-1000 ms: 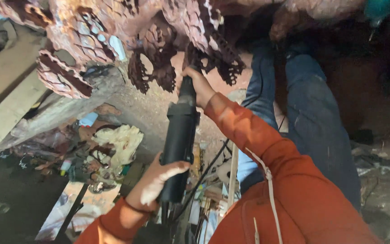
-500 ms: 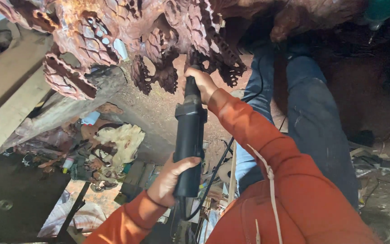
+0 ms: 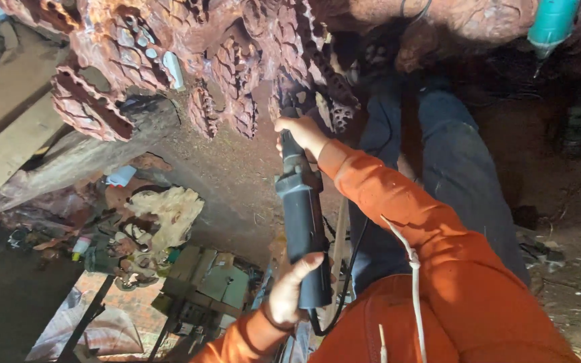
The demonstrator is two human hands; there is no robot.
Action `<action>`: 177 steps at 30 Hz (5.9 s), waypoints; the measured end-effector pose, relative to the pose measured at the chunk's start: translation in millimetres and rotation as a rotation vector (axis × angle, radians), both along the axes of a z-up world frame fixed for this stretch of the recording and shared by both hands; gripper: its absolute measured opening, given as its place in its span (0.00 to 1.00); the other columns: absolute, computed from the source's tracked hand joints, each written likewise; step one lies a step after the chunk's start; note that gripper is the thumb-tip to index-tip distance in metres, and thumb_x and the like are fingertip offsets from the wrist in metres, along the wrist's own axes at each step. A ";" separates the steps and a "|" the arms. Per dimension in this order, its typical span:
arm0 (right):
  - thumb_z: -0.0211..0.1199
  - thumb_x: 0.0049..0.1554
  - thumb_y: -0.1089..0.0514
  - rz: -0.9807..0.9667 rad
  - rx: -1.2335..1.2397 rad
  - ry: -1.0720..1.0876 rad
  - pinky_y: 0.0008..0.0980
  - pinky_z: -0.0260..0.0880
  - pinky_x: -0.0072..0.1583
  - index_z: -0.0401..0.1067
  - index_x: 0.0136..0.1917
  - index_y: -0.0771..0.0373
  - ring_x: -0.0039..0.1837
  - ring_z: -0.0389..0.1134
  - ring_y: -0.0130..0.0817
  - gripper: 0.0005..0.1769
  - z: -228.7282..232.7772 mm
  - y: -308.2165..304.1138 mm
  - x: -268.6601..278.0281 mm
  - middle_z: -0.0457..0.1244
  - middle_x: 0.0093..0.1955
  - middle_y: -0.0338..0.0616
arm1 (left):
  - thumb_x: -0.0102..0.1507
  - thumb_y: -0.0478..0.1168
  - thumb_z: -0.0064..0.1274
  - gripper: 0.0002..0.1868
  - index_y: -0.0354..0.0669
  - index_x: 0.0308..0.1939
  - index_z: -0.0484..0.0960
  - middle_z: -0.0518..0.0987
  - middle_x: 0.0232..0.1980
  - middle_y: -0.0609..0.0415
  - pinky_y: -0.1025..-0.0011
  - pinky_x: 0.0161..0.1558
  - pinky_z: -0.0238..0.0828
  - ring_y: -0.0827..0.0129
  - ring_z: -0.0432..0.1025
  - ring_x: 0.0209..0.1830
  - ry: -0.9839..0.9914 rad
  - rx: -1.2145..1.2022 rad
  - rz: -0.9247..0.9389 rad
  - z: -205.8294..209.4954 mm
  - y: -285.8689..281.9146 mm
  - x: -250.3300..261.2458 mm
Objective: Using a power rotary tool to carve and refine details on a large, intricate wooden sculpture.
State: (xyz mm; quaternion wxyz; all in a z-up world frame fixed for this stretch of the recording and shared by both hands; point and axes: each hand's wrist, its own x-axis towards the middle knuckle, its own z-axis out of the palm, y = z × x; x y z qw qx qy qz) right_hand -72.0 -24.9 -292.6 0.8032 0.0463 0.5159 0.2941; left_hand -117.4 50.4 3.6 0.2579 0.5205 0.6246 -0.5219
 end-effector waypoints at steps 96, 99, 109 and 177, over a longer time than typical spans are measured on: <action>0.72 0.49 0.57 0.491 -0.445 -0.503 0.47 0.80 0.38 0.61 0.67 0.61 0.33 0.73 0.47 0.35 -54.2 -40.2 -62.2 0.67 0.32 0.57 | 0.49 0.48 0.75 0.42 0.52 0.61 0.67 0.68 0.47 0.57 0.61 0.56 0.62 0.69 0.62 0.46 -0.754 -0.150 0.017 -158.8 -57.6 -216.4; 0.71 0.49 0.57 0.515 -0.462 -0.473 0.46 0.80 0.38 0.63 0.66 0.59 0.33 0.73 0.46 0.34 -55.0 -37.0 -59.1 0.67 0.33 0.55 | 0.49 0.52 0.75 0.41 0.54 0.60 0.68 0.68 0.46 0.58 0.61 0.54 0.63 0.70 0.62 0.45 -0.732 -0.179 -0.018 -153.4 -53.4 -208.1; 0.72 0.47 0.56 0.492 -0.433 -0.422 0.45 0.80 0.39 0.63 0.68 0.57 0.32 0.73 0.45 0.37 -49.0 -30.2 -69.9 0.67 0.32 0.56 | 0.50 0.58 0.74 0.48 0.56 0.67 0.63 0.68 0.54 0.56 0.55 0.63 0.59 0.69 0.61 0.52 -0.695 -0.237 -0.030 -157.4 -24.6 -244.1; 0.75 0.46 0.59 0.434 -0.337 -0.245 0.46 0.79 0.39 0.71 0.51 0.60 0.34 0.73 0.46 0.20 -14.3 -31.2 -63.0 0.66 0.32 0.58 | 0.46 0.48 0.78 0.47 0.46 0.63 0.67 0.75 0.44 0.51 0.65 0.42 0.72 0.68 0.73 0.39 -0.544 -0.081 0.041 -114.3 -8.7 -223.6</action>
